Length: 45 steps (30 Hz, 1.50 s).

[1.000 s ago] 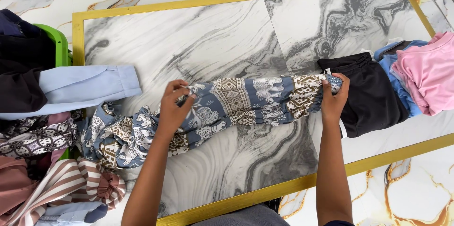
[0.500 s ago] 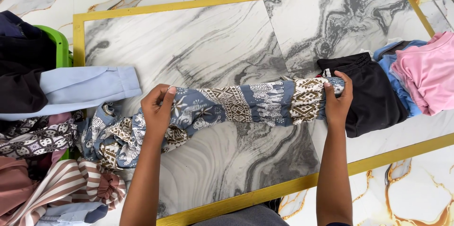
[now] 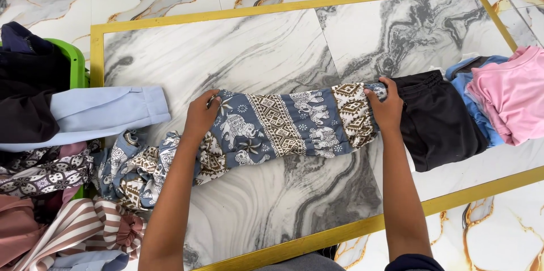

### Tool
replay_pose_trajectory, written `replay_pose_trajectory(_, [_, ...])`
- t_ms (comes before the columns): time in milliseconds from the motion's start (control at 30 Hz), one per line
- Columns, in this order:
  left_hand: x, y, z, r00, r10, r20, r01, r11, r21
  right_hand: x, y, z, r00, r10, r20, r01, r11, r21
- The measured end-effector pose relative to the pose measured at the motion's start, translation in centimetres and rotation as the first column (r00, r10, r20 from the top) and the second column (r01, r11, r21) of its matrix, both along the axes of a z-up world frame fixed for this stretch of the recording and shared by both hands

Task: The person is folding clothes on the floor.

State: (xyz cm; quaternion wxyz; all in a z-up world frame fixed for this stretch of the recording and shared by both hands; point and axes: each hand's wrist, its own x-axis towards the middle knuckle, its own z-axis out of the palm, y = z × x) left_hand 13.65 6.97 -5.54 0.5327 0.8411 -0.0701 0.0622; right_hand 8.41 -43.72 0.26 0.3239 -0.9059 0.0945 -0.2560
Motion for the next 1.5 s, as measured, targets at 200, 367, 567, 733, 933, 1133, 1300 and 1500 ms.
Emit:
replay_pose_trajectory(200, [2.7, -0.6, 0.3, 0.998, 0.049, -0.04, -0.034, 0.949, 0.312, 2.1, 1.2, 0.6, 0.976, -0.118, -0.181, 0.085, 0.98, -0.183])
replay_pose_trajectory(367, [1.1, -0.9, 2.8, 0.98, 0.053, 0.19, -0.124, 0.913, 0.388, 0.9, 5.1, 1.2, 0.994, 0.036, 0.1, 0.007, 0.916, -0.401])
replay_pose_trajectory(567, [-7.3, -3.5, 5.0, 0.976, -0.161, 0.144, 0.091, 0.91, 0.404, -2.4, 15.0, -1.4, 0.859, 0.49, -0.147, -0.506, 0.858, -0.091])
replay_pose_trajectory(733, [-12.3, -6.2, 3.2, 0.93, -0.349, 0.113, 0.254, 0.835, 0.488, -3.9, 17.5, -2.2, 0.734, 0.631, -0.253, -0.679, 0.7, -0.222])
replay_pose_trajectory(933, [-14.9, -10.7, 2.1, 0.905, -0.389, 0.172, 0.277, 0.846, 0.455, -5.7, 12.7, -2.5, 0.765, 0.544, -0.344, -0.632, 0.737, -0.24])
replay_pose_trajectory(1133, [-15.5, -10.0, 3.3, 0.866, -0.469, 0.174, 0.391, 0.851, 0.351, -7.7, 7.5, -1.7, 0.786, 0.496, -0.37, -0.577, 0.802, -0.151])
replay_pose_trajectory(1300, [-14.8, -1.8, 6.7, 0.987, -0.113, 0.115, 0.05, 0.891, 0.451, -8.1, 6.7, -1.3, 0.825, 0.429, -0.368, -0.503, 0.854, -0.131])
replay_pose_trajectory(1500, [-16.5, 5.2, 10.0, 0.996, -0.084, 0.025, 0.058, 0.842, 0.536, -9.6, 16.1, -0.1, 0.747, 0.632, -0.207, -0.663, 0.73, -0.166])
